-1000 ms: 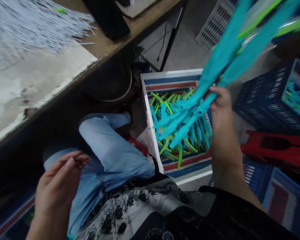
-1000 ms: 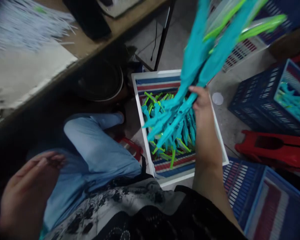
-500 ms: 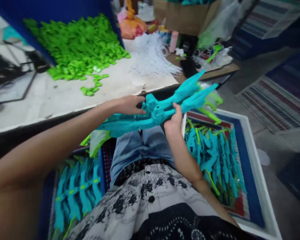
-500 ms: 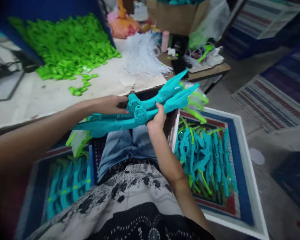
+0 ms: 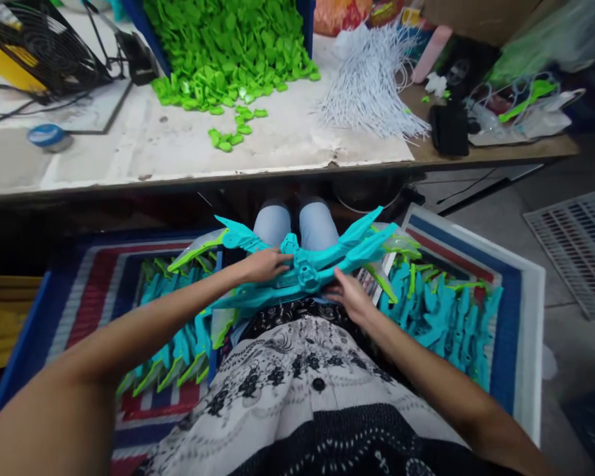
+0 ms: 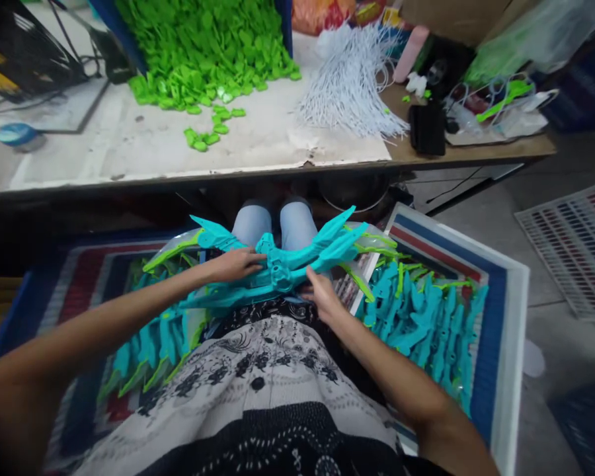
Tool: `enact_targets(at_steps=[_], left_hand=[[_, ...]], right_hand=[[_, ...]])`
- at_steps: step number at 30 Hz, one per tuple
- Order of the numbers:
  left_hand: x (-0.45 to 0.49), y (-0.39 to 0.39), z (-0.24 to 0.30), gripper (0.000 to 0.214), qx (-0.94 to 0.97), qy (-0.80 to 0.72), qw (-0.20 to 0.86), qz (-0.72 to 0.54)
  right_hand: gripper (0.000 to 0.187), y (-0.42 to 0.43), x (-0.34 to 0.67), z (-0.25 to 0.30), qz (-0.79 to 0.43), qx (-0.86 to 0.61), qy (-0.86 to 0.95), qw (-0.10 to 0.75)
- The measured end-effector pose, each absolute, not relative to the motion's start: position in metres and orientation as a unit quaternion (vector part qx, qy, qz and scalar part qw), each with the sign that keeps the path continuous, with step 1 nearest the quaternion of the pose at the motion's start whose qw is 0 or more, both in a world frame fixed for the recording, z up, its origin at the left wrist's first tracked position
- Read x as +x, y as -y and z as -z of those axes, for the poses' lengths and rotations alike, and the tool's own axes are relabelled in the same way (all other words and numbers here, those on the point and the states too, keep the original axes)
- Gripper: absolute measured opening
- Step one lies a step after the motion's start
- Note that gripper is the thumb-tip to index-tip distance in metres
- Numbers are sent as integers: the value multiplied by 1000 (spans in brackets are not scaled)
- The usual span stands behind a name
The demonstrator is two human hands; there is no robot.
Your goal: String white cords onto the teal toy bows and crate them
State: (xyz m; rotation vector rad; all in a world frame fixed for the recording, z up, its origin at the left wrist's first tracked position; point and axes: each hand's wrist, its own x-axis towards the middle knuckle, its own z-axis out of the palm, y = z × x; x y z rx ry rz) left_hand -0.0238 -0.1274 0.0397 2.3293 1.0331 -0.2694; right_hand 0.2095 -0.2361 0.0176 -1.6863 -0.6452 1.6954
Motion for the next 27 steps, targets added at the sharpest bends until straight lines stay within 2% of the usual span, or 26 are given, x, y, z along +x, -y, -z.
enact_targets(at_steps=[2,5,7,9,11,13,19,22,24,27], left_hand=[[-20,128,-37,41,876,-416,238,51],[-8,115,-27,58,868,-456,194,29],[0,106,-17,68,844,-475,238,70],[4,100,-10,67,804,-513,291,77],[6,95,-6,65,778,-546,308,43],[6,86,-8,64,764,-574,295,9],[19,43,-14,64,743,-618,254,-37],[26,38,-4,62,757,-608,239,-11],[27,44,3,60,772,-597,219,-18],[27,55,7,57,791,-577,201,-42]], right_hand=[[38,248,226,-27,-606,-630,438,211],[34,236,233,-45,-371,-575,705,187],[40,214,226,-50,-218,-523,806,173],[51,194,213,-48,-154,-479,858,104],[60,183,199,-40,-139,-470,871,42],[62,181,188,-29,-142,-483,864,9],[47,182,177,-9,-206,-528,823,-41],[42,153,177,-29,-201,-457,864,-73],[38,110,170,-52,-193,-419,886,-47],[35,17,140,-81,-104,-442,885,103]])
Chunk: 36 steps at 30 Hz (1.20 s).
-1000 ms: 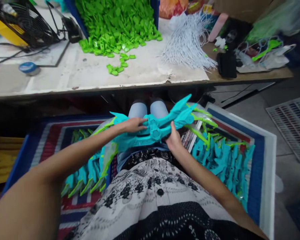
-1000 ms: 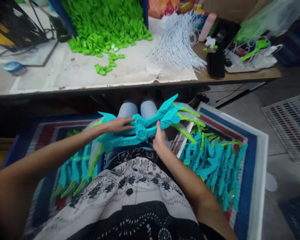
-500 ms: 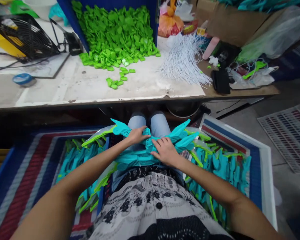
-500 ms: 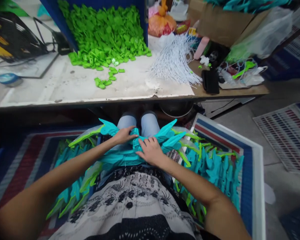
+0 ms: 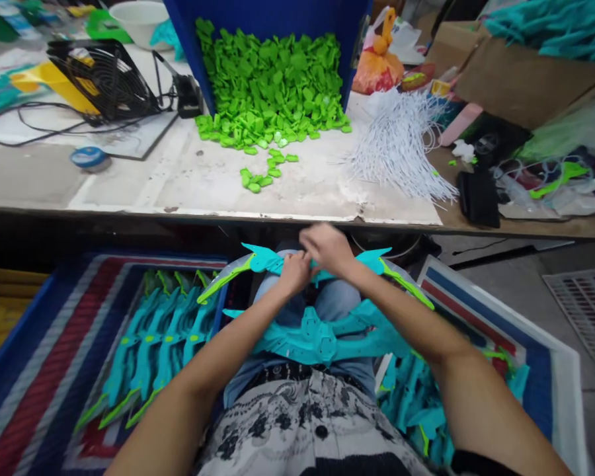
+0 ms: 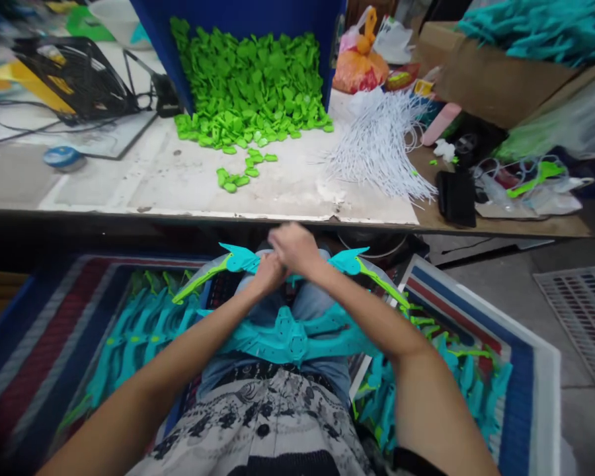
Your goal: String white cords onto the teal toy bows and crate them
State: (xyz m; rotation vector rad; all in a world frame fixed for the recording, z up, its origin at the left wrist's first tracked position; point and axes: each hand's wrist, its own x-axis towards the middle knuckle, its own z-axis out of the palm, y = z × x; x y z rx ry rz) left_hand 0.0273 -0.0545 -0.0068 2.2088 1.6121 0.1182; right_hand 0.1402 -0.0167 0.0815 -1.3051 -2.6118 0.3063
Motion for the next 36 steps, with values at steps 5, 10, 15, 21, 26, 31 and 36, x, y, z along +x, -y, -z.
enact_targets(at_steps=[5,10,15,21,26,31,36], left_hand=[[24,63,5,61,811,-549,195,-47],[14,63,8,69,780,-575,244,-46],[11,52,5,70,766,-585,261,-55],[25,35,0,68,764,-581,278,-47],[24,20,-1,66,761,-556,334,-22],[16,2,3,58,745,-520,417,-22],[16,2,6,58,729,-521,440,-59]], right_hand=[[32,-128,58,-81,-46,-469,866,169],[29,-165,44,-66,-77,-522,831,176],[23,-129,114,-73,-208,-635,721,185],[28,-97,167,-80,-73,-657,738,135],[28,-115,180,-65,-64,-428,875,215],[26,-127,181,-56,-106,-310,930,166],[21,-132,178,-66,-99,-292,943,124]])
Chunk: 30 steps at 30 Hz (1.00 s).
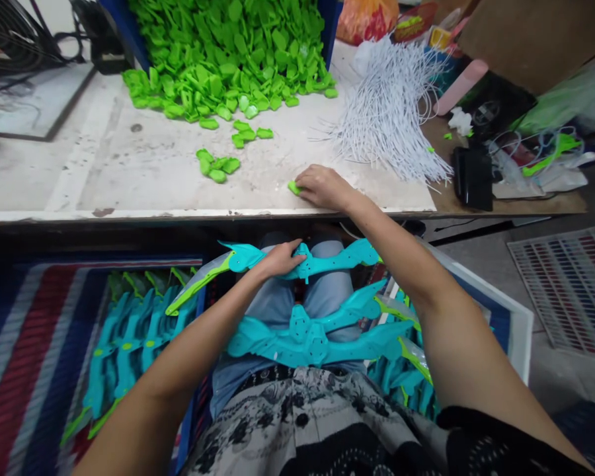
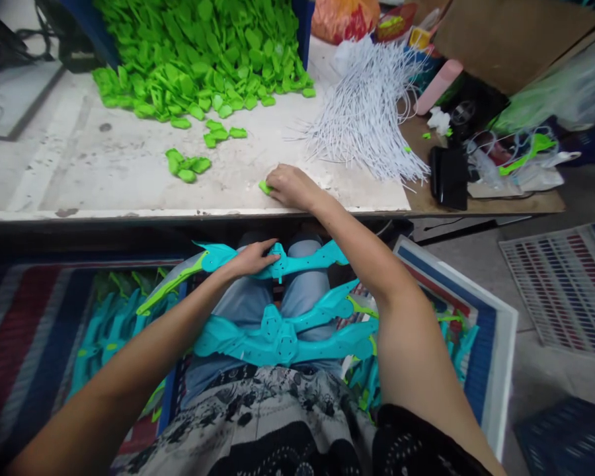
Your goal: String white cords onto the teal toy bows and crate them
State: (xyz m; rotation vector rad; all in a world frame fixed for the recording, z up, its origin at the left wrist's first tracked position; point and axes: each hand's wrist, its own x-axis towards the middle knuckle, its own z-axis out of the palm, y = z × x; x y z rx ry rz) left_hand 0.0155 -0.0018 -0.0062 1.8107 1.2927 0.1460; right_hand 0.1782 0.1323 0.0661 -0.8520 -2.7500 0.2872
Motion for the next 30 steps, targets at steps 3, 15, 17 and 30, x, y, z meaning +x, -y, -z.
enact_targets(at_steps=[3,15,17,30], left_hand=[[14,2,4,58,727,-519,446,-58],[11,-5,6,50,702,-504,499,-69],[11,-4,3,52,700,-514,492,-66],[2,-7,4,49,695,-502,508,-81]], right_hand=[[18,-136,177,-69,-101,-267,950,127],[18,-134,169,-72,-138,-318,932,105],[19,-122,164,-71,-98,-366,920,104],[17,-110,173,-64,-162,-342,906,189]])
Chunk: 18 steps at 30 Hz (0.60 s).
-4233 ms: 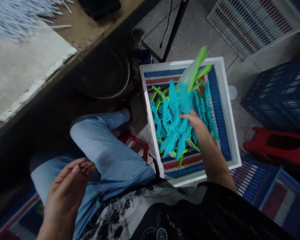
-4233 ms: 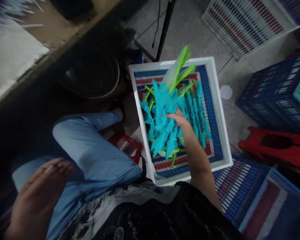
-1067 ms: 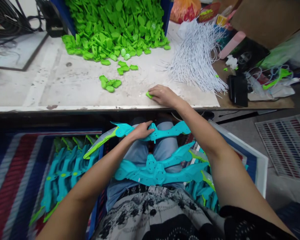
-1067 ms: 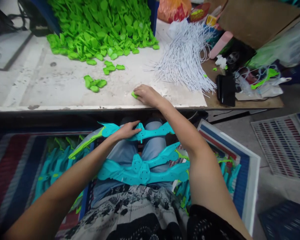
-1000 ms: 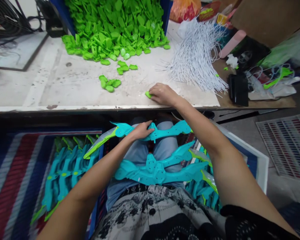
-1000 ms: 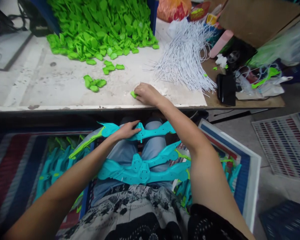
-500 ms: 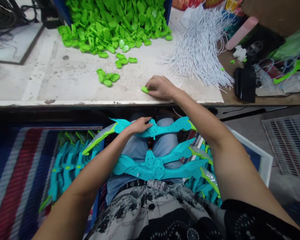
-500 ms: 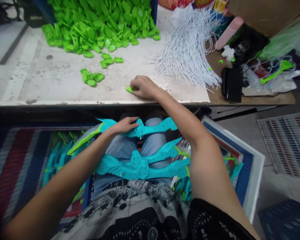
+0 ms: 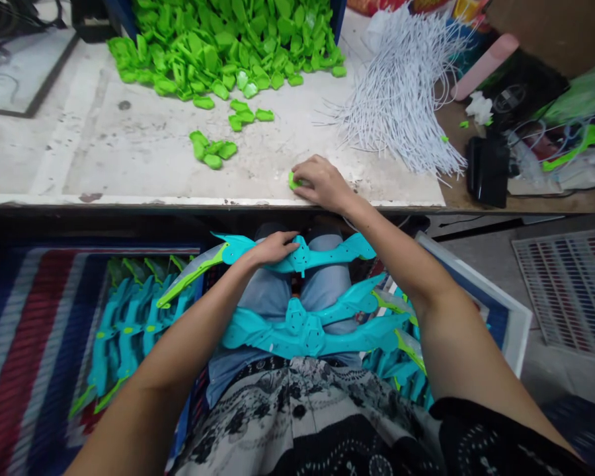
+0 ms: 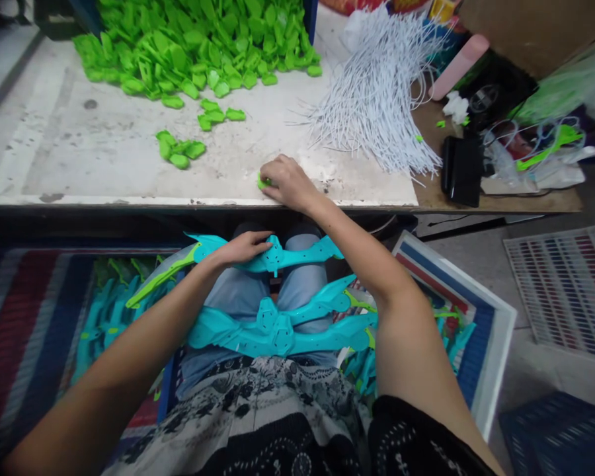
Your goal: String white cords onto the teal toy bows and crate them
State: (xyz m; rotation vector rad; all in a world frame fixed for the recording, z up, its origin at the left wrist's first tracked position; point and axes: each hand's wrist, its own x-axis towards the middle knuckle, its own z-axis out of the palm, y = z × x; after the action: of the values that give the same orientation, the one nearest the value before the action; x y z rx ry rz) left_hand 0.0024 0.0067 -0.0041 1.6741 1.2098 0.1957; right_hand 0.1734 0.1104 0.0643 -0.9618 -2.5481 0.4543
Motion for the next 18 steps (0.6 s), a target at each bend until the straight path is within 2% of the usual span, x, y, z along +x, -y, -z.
enact_targets(at_steps=[3,9,13,18], left_hand=[[-1,-10,3,43,684,-498,526,-91],[-1,-11,9,37,623,-504,583,-134],[1,-9,12,39,610,-503,595,-142],[1,-9,9,44,644,-478,584,-127]], right_hand=[[22,-67,181,-60,-172,-331,899,229],[24,23,200,-15,-180,-341,909,157],[23,35,199,3,-184,-368,895,176],[13,36,191,4,-219,-420,856,206]])
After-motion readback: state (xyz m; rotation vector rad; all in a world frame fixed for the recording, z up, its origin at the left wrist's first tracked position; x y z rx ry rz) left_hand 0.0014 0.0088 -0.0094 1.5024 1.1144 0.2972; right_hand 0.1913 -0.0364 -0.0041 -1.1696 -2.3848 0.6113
